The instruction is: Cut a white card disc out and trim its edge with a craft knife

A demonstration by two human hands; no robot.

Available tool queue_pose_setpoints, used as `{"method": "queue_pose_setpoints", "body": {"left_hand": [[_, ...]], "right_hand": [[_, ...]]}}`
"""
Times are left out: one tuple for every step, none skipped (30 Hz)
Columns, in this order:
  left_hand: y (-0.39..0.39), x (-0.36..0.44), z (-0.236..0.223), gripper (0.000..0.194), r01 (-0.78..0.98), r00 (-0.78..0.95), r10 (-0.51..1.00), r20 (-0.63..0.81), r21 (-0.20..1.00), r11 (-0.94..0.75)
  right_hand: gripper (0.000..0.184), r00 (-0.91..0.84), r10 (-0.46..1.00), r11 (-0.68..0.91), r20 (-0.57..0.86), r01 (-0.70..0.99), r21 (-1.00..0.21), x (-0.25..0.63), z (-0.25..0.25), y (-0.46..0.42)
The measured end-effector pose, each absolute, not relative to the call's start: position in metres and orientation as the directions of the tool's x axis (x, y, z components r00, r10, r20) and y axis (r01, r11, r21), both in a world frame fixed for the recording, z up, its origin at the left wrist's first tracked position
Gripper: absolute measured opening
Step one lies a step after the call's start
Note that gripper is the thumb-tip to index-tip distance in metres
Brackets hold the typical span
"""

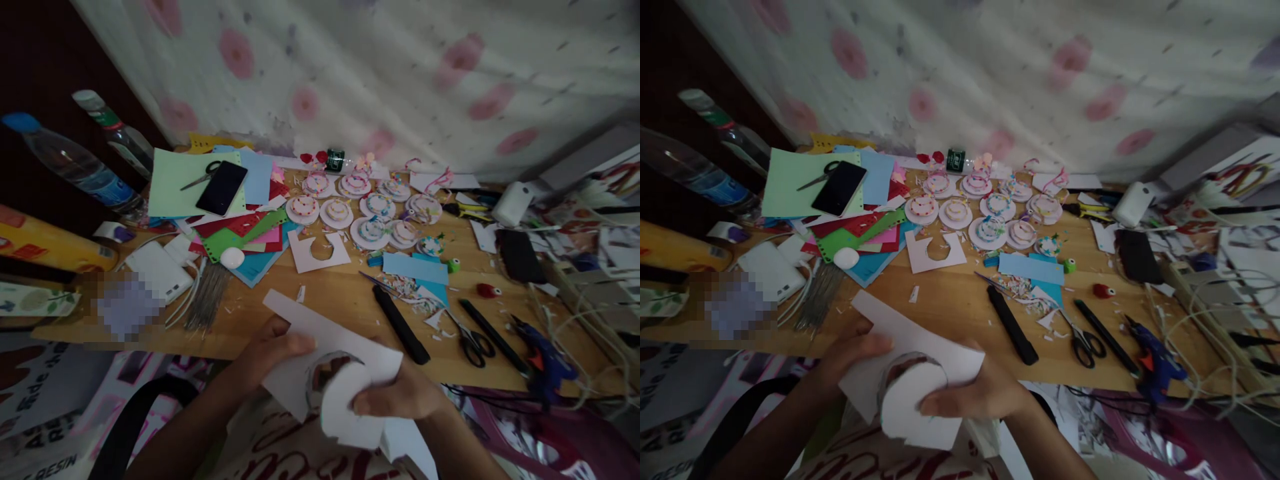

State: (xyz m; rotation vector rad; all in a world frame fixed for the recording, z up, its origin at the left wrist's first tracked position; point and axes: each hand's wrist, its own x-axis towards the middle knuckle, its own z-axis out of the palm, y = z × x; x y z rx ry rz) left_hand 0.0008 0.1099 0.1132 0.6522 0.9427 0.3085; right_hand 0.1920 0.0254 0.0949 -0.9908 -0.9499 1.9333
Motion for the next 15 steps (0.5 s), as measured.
{"method": "queue_pose_setpoints", "body": {"left_hand": [[0.109,0.0,0.114,0.026,0.036,0.531,0.531,-0.66,0.644,0.765],[0.108,-0.001,0.114,0.026,0.041,0.51,0.547,-0.664,0.654,0.756],[0.107,-0.002,0.114,0.027,0.045,0.499,0.567,-0.656,0.673,0.739],[0.106,-0.002,0.115,0.027,0.051,0.495,0.589,-0.639,0.698,0.714],[0.105,-0.002,0.114,0.026,0.062,0.494,0.613,-0.617,0.728,0.683],[0.104,-0.002,0.113,0.025,0.077,0.492,0.637,-0.593,0.758,0.647],[0.103,-0.003,0.112,0.025,0.095,0.486,0.659,-0.574,0.784,0.614],[0.102,-0.003,0.11,0.026,0.111,0.47,0.678,-0.565,0.8,0.589],[0.102,-0.004,0.107,0.026,0.126,0.448,0.691,-0.567,0.805,0.58],[0.103,-0.004,0.103,0.027,0.135,0.43,0.692,-0.58,0.799,0.586],[0.105,-0.005,0.099,0.027,0.129,0.42,0.684,-0.596,0.786,0.605],[0.107,-0.005,0.095,0.028,0.105,0.43,0.666,-0.61,0.766,0.634],[0.11,-0.005,0.091,0.031,0.071,0.456,0.642,-0.616,0.744,0.664],[0.113,-0.004,0.087,0.036,0.036,0.491,0.618,-0.614,0.723,0.689],[0.115,-0.003,0.083,0.043,-0.001,0.539,0.595,-0.597,0.705,0.709]], "right_hand": [[0.032,-0.37,0.867,-0.45,-0.335,-0.286,-0.846,0.191,0.094,0.025],[0.035,-0.319,0.876,-0.453,-0.361,-0.293,-0.842,0.189,0.094,0.024],[0.038,-0.273,0.883,-0.456,-0.383,-0.302,-0.837,0.187,0.092,0.024],[0.04,-0.241,0.883,-0.464,-0.403,-0.315,-0.828,0.185,0.091,0.023],[0.043,-0.219,0.882,-0.471,-0.418,-0.336,-0.816,0.183,0.09,0.023],[0.045,-0.199,0.881,-0.474,-0.43,-0.362,-0.803,0.181,0.088,0.022],[0.046,-0.181,0.879,-0.475,-0.44,-0.388,-0.79,0.178,0.088,0.021],[0.046,-0.161,0.876,-0.477,-0.454,-0.415,-0.775,0.176,0.088,0.02],[0.046,-0.143,0.869,-0.484,-0.473,-0.444,-0.754,0.175,0.088,0.02],[0.046,-0.126,0.859,-0.493,-0.497,-0.471,-0.732,0.173,0.089,0.02],[0.046,-0.111,0.849,-0.499,-0.517,-0.493,-0.713,0.173,0.091,0.02],[0.045,-0.1,0.841,-0.503,-0.532,-0.508,-0.699,0.172,0.093,0.021],[0.046,-0.082,0.837,-0.501,-0.541,-0.515,-0.696,0.172,0.094,0.021],[0.047,-0.049,0.838,-0.489,-0.544,-0.512,-0.706,0.172,0.096,0.023],[0.048,0.004,0.842,-0.468,-0.54,-0.495,-0.732,0.172,0.097,0.024]]}}
